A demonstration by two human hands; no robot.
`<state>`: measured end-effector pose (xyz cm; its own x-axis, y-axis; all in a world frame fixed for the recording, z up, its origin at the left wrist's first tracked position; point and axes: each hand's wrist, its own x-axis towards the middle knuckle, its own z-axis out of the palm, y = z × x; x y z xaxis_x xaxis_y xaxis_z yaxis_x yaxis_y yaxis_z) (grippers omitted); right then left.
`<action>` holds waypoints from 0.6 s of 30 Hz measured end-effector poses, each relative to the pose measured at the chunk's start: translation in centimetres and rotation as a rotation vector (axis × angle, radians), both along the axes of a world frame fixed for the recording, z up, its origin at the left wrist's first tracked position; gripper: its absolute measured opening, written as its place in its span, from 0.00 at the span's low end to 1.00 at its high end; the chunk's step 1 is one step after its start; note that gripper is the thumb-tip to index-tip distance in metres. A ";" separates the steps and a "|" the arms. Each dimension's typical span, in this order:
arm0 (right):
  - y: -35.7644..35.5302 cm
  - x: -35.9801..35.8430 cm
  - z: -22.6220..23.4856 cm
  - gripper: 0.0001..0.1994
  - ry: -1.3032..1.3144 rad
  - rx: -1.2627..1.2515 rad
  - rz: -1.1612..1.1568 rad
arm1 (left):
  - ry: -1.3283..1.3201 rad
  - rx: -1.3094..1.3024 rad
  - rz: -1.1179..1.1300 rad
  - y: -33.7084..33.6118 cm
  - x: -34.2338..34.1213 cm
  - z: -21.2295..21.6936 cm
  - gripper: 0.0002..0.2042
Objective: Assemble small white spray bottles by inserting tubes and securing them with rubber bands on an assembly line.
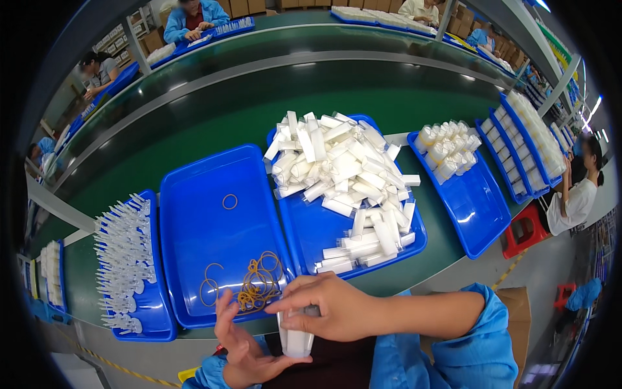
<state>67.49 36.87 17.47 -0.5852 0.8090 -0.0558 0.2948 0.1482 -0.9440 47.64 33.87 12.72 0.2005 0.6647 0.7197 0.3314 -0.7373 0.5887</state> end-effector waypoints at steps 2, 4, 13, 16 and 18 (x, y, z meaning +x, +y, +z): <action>-0.4 -0.4 0.6 0.15 -0.069 0.194 0.019 | -0.165 0.021 -0.093 0.1 0.2 -0.1 0.42; -0.7 -0.9 1.4 0.15 -0.021 0.272 0.101 | -0.260 -0.483 -0.386 -0.6 -1.0 -0.5 0.54; 2.0 -4.5 2.4 0.16 0.191 0.377 0.435 | -0.641 -1.207 -1.180 -1.4 -3.2 -3.0 0.41; 6.7 -4.7 -0.1 0.13 -0.117 0.468 0.298 | -0.773 -1.300 -1.062 -0.9 -3.3 -1.2 0.21; 8.8 -4.9 -2.5 0.10 -0.303 0.624 0.342 | -0.829 -1.246 -0.988 -1.0 -3.4 -0.8 0.15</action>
<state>62.56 45.71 14.96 -0.8401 0.5201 0.1538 0.3688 0.7557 -0.5412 44.28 32.85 11.90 0.7035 0.7091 0.0478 -0.5532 0.5041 0.6632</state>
